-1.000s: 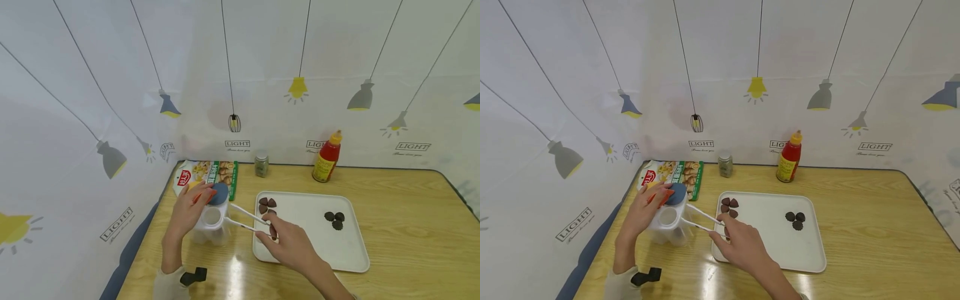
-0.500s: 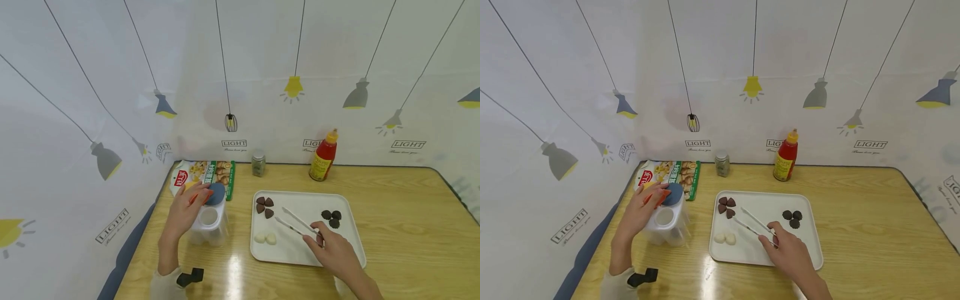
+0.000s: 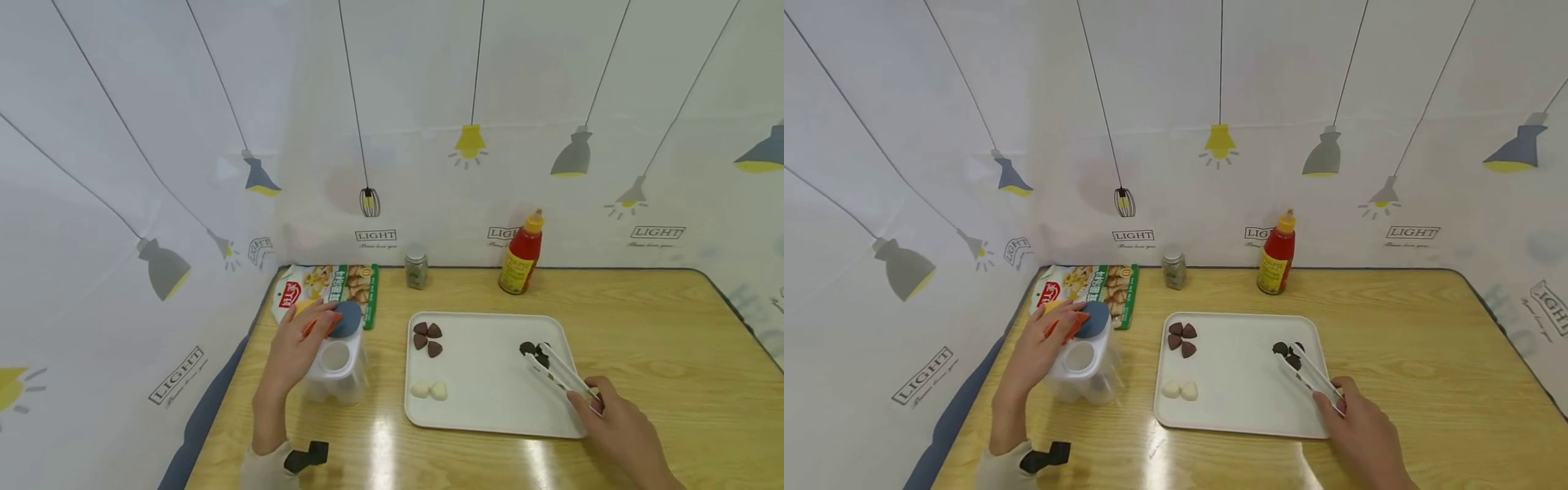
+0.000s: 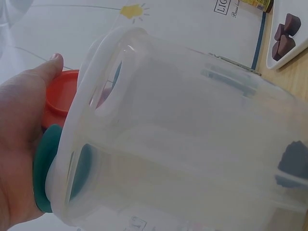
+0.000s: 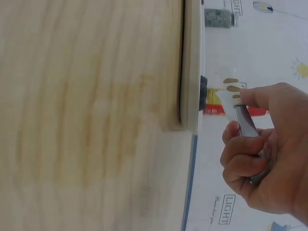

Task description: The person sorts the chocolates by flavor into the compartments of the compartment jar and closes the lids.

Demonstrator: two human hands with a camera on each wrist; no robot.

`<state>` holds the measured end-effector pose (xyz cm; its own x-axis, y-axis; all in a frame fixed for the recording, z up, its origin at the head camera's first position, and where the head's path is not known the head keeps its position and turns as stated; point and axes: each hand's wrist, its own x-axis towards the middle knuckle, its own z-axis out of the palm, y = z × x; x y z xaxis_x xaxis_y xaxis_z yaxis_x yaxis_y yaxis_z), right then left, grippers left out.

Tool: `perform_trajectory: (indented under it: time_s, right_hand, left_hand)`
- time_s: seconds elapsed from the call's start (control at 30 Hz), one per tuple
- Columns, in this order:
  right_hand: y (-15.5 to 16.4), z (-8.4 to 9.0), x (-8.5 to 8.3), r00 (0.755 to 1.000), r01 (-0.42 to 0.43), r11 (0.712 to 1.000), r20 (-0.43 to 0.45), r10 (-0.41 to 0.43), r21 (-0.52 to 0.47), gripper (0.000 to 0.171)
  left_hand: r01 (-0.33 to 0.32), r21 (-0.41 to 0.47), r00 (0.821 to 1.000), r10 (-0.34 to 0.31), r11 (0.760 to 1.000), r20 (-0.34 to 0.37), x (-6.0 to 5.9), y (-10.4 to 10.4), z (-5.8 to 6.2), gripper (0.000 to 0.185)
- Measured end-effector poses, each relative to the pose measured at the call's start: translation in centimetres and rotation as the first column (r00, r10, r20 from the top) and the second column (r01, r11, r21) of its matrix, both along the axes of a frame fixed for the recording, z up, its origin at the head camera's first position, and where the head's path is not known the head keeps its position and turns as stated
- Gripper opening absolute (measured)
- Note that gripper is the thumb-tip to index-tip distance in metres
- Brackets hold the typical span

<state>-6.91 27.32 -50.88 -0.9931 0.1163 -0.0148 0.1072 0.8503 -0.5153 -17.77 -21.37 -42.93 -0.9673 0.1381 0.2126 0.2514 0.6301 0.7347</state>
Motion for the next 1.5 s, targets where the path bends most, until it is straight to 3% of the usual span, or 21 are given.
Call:
perform_trajectory:
  time_s: [0.33, 0.6, 0.9, 1.2, 1.37, 1.5]
  right_hand:
    - [1.1, -0.8, 0.3, 0.995, -0.03, 0.999, 0.098, 0.029, 0.011, 0.046]
    - [1.0, -1.2, 0.5, 0.999, -0.042, 0.999, 0.028, 0.042, 0.015, 0.035]
    - [0.5, -0.7, 0.8, 0.999, -0.05, 0.999, 0.02, 0.05, 0.001, 0.033]
    - [-2.8, 1.4, -0.3, 0.995, -0.091, 0.995, -0.036, 0.09, -0.035, 0.036]
    - [-5.7, 2.2, -1.0, 0.976, -0.173, 0.983, -0.145, 0.162, -0.064, 0.025]
    - [-8.3, 3.4, -1.6, 0.962, -0.248, 0.961, -0.143, 0.231, -0.12, 0.027]
  left_hand:
    - [0.0, 0.006, 1.0, 0.0, 1.0, 0.01, 0.0, 0.0, 0.0, 0.045]
    - [0.003, 0.015, 1.0, -0.003, 1.0, 0.007, 0.1, 0.1, 0.1, 0.042]
    - [0.007, 0.009, 1.0, -0.007, 1.0, -0.011, 0.2, 0.0, 0.1, 0.041]
    - [0.013, 0.009, 1.0, -0.013, 1.0, -0.017, 0.2, -0.1, 0.2, 0.04]
    - [0.007, 0.016, 1.0, -0.007, 1.0, -0.015, 0.2, -0.1, 0.1, 0.04]
    - [0.006, 0.021, 1.0, -0.005, 1.0, -0.014, 0.1, 0.0, 0.1, 0.041]
